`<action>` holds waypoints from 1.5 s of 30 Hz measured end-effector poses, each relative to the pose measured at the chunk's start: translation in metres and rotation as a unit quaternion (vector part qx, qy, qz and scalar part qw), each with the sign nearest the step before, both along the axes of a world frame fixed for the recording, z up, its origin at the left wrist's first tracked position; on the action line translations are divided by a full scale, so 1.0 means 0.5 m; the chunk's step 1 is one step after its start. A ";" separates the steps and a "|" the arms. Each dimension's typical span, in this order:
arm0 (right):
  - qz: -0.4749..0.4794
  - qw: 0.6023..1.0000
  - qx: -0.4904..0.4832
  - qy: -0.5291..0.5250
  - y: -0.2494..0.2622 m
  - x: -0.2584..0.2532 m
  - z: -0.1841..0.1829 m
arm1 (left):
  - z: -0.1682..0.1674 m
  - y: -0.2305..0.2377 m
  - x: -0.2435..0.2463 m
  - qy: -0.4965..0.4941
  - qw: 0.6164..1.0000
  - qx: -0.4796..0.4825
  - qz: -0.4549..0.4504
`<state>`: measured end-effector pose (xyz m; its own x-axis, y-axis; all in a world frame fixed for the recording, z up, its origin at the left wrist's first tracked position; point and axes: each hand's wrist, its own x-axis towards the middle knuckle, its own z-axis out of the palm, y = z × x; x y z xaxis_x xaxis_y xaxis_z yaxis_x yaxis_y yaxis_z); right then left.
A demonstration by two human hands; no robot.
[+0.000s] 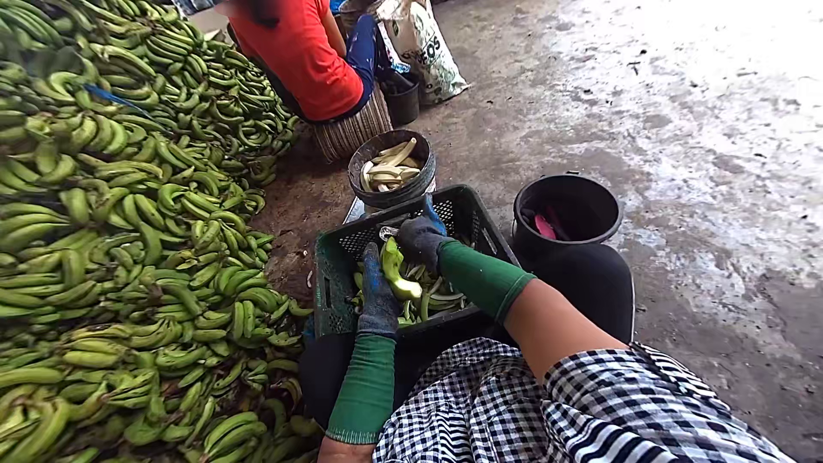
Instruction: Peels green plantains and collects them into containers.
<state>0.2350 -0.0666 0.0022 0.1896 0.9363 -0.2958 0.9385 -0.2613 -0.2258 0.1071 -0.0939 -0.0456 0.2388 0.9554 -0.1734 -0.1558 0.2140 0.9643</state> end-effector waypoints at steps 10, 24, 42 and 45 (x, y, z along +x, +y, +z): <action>0.073 0.995 -0.011 -0.061 -0.038 0.083 -0.006 | 0.010 0.067 -0.024 -0.014 0.999 0.009 -0.035; 0.101 0.995 0.002 -0.003 -0.092 -0.020 -0.001 | 0.021 0.066 -0.017 0.233 0.964 0.124 -0.042; -0.060 0.995 -0.005 0.081 -0.038 -0.010 -0.007 | 0.011 0.028 0.006 0.255 0.960 0.093 -0.068; -0.058 0.998 0.003 0.009 0.000 0.023 -0.024 | 0.004 0.020 0.019 0.051 0.997 0.009 -0.055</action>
<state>0.2463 -0.0668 -0.0097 0.2911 0.9099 -0.2954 0.8978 -0.3665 -0.2441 0.1168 -0.0841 -0.0436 0.3240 0.9277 -0.1852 -0.0343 0.2072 0.9777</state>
